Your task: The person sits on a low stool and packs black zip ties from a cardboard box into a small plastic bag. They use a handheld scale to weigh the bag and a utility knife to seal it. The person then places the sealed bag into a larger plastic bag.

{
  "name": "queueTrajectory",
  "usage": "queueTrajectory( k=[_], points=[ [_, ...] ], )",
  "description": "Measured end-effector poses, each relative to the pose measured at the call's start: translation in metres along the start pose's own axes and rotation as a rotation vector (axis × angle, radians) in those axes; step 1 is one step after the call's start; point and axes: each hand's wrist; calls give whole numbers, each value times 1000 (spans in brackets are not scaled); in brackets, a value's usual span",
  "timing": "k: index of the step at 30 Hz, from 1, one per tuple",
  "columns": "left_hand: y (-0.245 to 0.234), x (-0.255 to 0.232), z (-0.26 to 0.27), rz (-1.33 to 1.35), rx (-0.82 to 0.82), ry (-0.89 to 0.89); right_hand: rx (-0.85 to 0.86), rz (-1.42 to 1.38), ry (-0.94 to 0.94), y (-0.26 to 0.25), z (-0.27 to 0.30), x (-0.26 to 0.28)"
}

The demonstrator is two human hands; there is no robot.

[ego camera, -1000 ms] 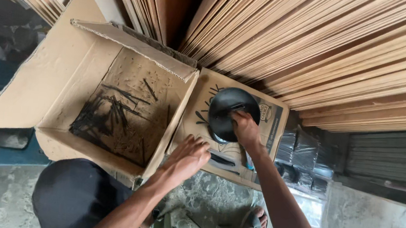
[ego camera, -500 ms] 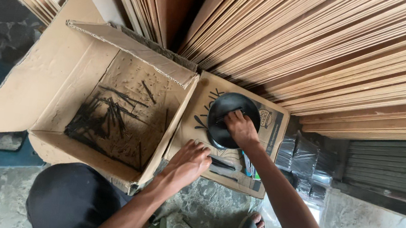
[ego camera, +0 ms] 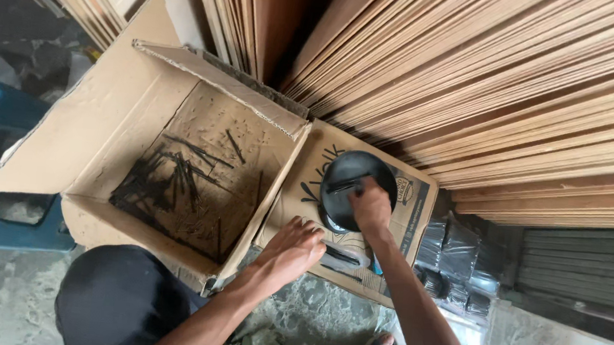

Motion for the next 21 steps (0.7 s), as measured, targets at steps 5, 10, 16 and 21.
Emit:
queueTrajectory(
  k=[5,10,16,21],
  points=[
    [21,10,-7,13,-87,69,-1,-271,398,77,-64,-77],
    [37,12,-10,36,-101,78,-130,-550,597,78,-64,-60],
    [51,8,-10,-75,19,11,-138,-426,659,77,-79,-58],
    [42,6,-17,20,-49,22,-127,-402,646,66,-70,-43]
  ],
)
Point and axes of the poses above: each hand's wrist, its own z-axis away from the middle knuckle, its own y-axis out of the palm, x = y × z
